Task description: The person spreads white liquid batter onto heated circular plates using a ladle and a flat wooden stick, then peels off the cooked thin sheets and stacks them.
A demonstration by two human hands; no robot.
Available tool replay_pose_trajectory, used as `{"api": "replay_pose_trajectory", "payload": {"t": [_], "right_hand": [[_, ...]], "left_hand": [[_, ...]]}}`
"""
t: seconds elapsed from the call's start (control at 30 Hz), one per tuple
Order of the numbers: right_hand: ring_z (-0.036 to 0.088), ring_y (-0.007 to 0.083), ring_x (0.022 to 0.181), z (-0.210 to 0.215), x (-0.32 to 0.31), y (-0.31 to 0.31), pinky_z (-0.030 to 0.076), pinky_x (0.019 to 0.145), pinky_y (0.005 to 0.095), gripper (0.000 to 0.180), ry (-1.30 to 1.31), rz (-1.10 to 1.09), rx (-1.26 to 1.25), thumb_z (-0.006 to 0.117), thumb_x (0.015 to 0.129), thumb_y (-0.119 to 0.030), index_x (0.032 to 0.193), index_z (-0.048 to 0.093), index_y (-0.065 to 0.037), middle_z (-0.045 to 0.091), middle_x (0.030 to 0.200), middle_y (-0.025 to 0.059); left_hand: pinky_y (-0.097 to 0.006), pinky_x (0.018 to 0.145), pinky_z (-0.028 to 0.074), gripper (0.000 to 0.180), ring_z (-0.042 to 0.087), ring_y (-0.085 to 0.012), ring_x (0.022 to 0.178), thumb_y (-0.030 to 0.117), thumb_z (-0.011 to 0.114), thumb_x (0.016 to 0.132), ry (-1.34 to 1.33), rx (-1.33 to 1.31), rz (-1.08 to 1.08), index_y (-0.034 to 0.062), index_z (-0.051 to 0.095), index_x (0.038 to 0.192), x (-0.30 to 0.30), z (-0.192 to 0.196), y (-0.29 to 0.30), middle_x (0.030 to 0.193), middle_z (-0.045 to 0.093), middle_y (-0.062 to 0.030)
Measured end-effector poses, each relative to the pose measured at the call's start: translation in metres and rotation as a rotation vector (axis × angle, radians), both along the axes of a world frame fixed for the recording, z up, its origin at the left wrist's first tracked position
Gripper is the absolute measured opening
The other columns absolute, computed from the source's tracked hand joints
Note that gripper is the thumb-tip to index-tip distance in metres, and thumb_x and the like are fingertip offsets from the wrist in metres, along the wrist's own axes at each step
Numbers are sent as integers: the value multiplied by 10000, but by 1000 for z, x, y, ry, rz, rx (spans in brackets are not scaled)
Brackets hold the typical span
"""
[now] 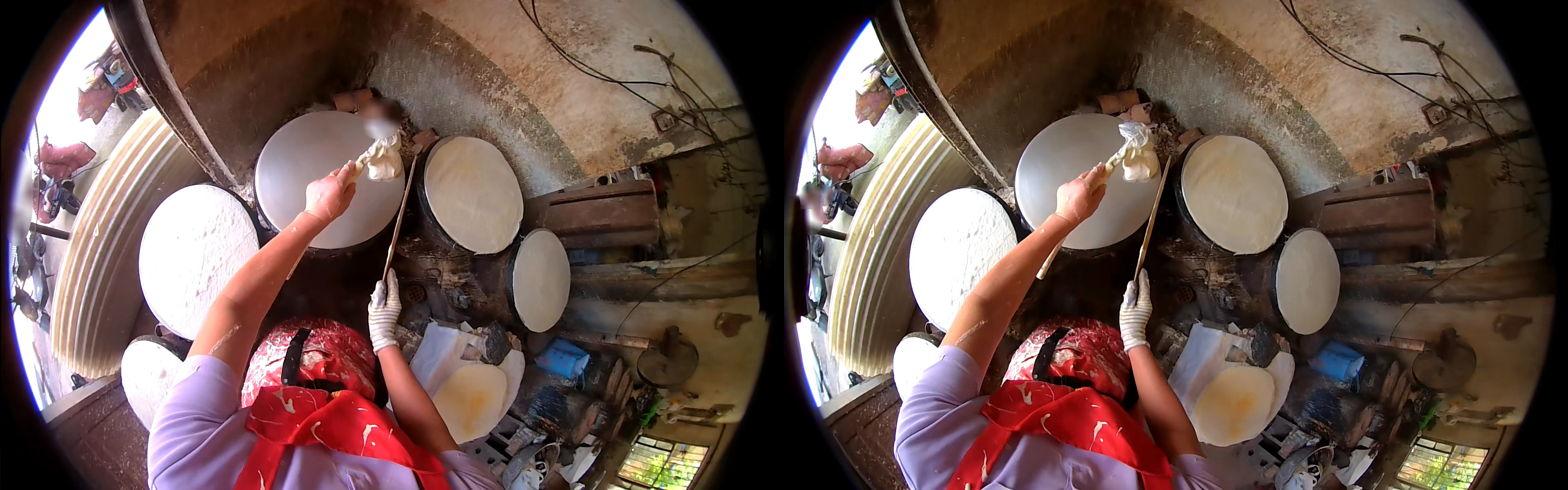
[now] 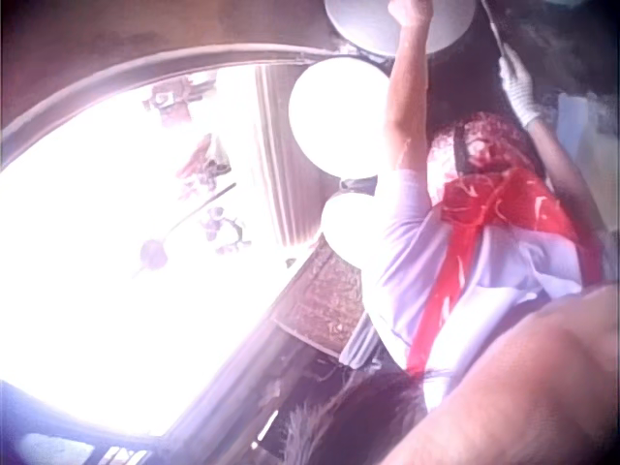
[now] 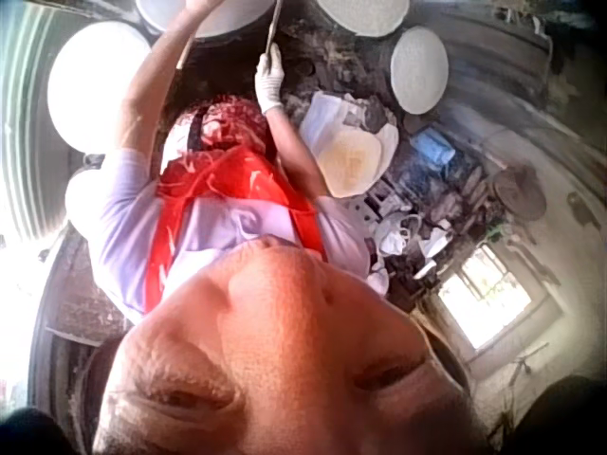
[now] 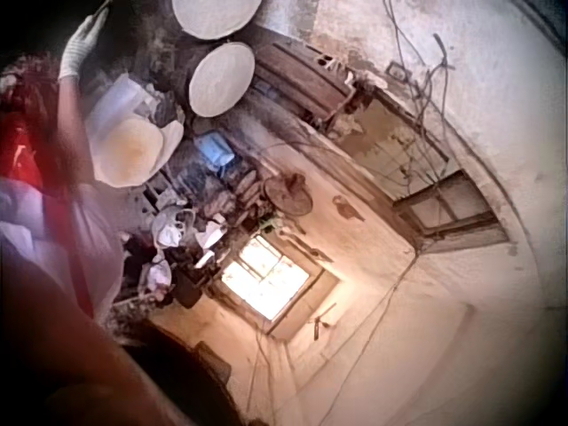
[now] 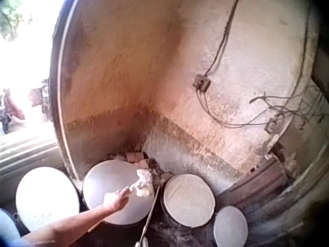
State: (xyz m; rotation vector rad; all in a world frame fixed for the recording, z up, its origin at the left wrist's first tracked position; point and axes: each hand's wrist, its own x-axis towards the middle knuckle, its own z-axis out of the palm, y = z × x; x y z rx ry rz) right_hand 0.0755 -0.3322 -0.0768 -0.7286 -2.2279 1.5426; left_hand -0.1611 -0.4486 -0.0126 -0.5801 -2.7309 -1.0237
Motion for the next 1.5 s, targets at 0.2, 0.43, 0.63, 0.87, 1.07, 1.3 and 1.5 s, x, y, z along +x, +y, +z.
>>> {"api": "replay_pose_trajectory", "payload": {"t": [0.2, 0.43, 0.63, 0.87, 1.07, 1.3, 1.5], "right_hand": [[388, 103, 719, -56, -78, -16, 350, 631, 220, 374, 101, -113, -156, 518, 919, -168, 1268, 463, -45, 437, 896, 21], [518, 142, 933, -41, -196, -56, 435, 859, 254, 354, 168, -69, -96, 484, 916, -72, 1245, 436, 48, 556, 1124, 99], [533, 349, 1083, 3, -201, -55, 433, 909, 337, 380, -65, 92, 265, 482, 914, -169, 1240, 466, 26, 537, 1210, 210], [564, 213, 991, -19, -153, -29, 426, 902, 307, 342, -21, 22, 37, 506, 912, -142, 1187, 511, 62, 586, 1150, 177], [580, 229, 970, -7, -183, -78, 435, 882, 323, 328, -36, 186, -86, 510, 904, -154, 1178, 539, 23, 615, 1102, 156], [568, 199, 911, -6, -159, 0, 443, 854, 298, 311, 70, 63, 96, 534, 900, -151, 1149, 543, 36, 614, 1061, 140], [334, 33, 391, 3, -165, -8, 240, 313, 192, 230, -197, 192, -693, 587, 886, -201, 1114, 602, -229, 421, 547, -73]], "left_hand": [[-411, 662, 501, 431, 629, -306, 794, 215, 545, 796, -12, 37, 69, 130, 502, 1217, -33, 5, -14, 1000, 632, -110], [-416, 714, 492, 424, 617, -320, 853, 236, 555, 791, -126, 143, 166, 121, 520, 1197, -33, -5, -39, 983, 637, -125], [-426, 735, 484, 399, 609, -338, 857, 253, 563, 796, -213, 172, 264, 113, 537, 1169, -30, -18, -73, 947, 637, -155], [-408, 733, 486, 402, 621, -336, 849, 256, 583, 801, -294, 258, 312, 93, 547, 1166, -36, -19, -73, 907, 647, -169], [-316, 578, 483, 402, 615, -205, 594, 241, 610, 806, -257, 362, 418, 52, 560, 1158, -35, -46, -87, 725, 634, -95], [-267, 397, 410, 381, 491, -118, 411, 194, 617, 811, -538, 721, 460, -10, 554, 1127, -13, -22, -91, 608, 529, -39], [-240, 371, 372, 318, 448, -99, 390, 184, 649, 807, -630, 869, 488, -11, 585, 1050, 2, -21, -97, 565, 480, -10]]}}
